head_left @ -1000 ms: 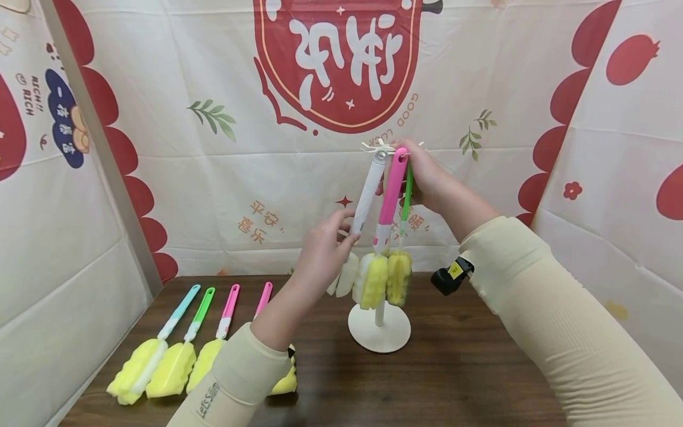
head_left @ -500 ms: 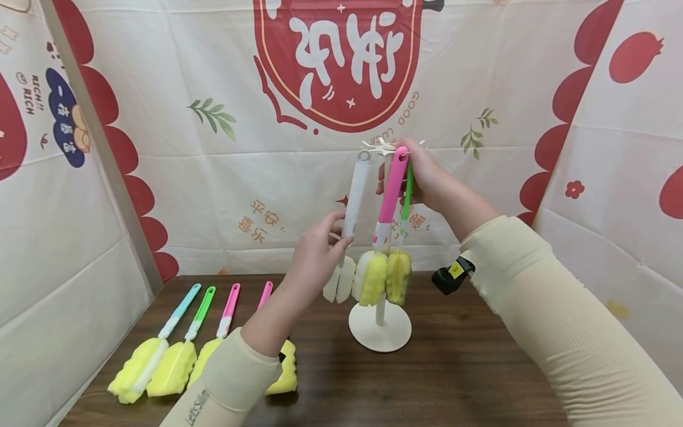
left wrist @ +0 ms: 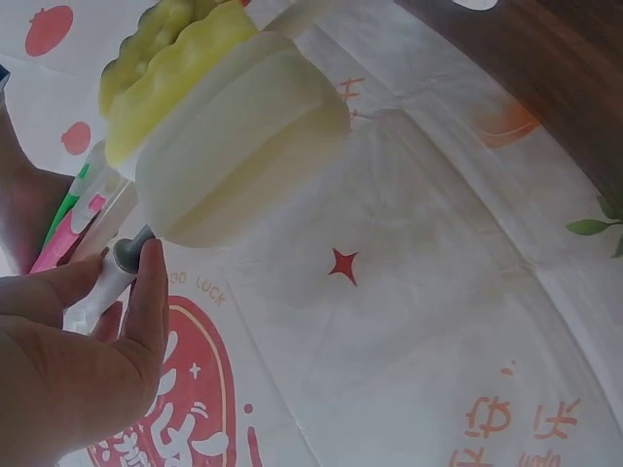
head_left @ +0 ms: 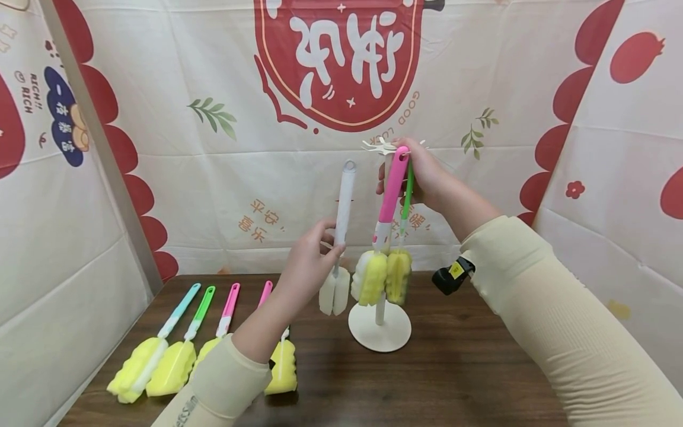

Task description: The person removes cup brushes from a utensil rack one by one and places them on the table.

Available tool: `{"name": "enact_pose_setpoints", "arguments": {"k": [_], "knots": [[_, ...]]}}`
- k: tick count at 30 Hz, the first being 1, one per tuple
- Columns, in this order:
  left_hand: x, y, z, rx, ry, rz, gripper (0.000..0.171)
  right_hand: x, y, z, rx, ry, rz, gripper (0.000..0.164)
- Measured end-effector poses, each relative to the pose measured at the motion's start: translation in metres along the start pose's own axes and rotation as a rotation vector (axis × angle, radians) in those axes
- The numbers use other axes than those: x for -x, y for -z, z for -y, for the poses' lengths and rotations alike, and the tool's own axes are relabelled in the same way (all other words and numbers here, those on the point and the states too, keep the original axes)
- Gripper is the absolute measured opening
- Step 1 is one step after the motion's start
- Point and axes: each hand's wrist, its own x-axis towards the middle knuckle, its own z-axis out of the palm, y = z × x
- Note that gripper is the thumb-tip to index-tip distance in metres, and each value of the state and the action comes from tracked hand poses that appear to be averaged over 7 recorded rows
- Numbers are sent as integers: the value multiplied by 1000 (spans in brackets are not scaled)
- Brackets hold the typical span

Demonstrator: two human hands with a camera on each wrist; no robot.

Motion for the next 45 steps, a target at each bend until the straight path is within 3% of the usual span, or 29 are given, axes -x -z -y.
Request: {"name": "enact_pose_setpoints", "arguments": {"k": [16,31,45], "knots": [[10,8,21,-12,124,51,39,0,-1,2,14,-2,-14,54],[23,11,38,92,211,88,39,-2,-1,1,22,-3,-13,57],[38,9,52,95,287,120,37,-2,0,0,21,-11,-15,57]]}}
